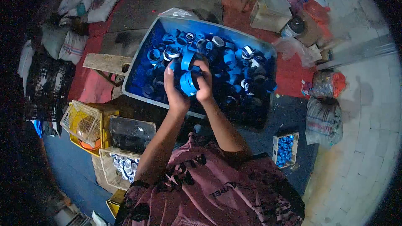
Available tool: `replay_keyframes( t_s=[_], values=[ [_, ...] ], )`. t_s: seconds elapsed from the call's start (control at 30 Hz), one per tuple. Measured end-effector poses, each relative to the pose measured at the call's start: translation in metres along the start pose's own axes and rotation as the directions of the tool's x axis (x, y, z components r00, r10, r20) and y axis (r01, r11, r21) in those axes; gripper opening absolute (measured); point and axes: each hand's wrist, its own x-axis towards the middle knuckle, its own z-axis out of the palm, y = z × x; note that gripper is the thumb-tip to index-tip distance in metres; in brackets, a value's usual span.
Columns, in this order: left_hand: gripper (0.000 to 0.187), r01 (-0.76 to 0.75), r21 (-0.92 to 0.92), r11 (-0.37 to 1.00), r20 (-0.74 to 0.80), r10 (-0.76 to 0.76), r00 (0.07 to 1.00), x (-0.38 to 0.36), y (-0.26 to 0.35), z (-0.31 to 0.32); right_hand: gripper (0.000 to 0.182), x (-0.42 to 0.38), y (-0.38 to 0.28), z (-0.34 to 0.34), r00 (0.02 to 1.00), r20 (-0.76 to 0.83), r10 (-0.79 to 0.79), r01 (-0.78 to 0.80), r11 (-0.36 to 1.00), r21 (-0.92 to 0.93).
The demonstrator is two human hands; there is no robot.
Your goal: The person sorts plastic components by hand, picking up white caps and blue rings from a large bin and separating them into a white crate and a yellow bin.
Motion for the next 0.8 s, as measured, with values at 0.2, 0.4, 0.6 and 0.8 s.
replay_keyframes(
  t_s=[0.2,0.4,0.6,0.8],
  values=[
    [0.052,0.003,-0.014,1.000,0.057,-0.002,0.998,0.002,0.008,-0.004,0.050,0.011,-0.018,0.010,0.994,0.109,-0.024,0.033,0.996,-0.085],
    [0.060,-0.057,0.032,0.998,0.039,0.056,0.998,-0.001,0.023,-0.011,0.047,0.013,-0.033,0.028,0.974,0.223,-0.023,0.040,0.997,-0.073],
    [0.064,-0.100,0.047,0.994,-0.048,0.103,0.994,-0.007,0.034,-0.022,0.054,0.008,-0.038,0.050,0.959,0.281,-0.024,0.032,0.999,-0.026],
    [0.063,-0.195,0.069,0.978,-0.207,0.205,0.957,-0.029,0.062,-0.043,0.057,-0.015,-0.031,0.083,0.912,0.409,0.025,-0.040,0.999,0.029]
  ],
)
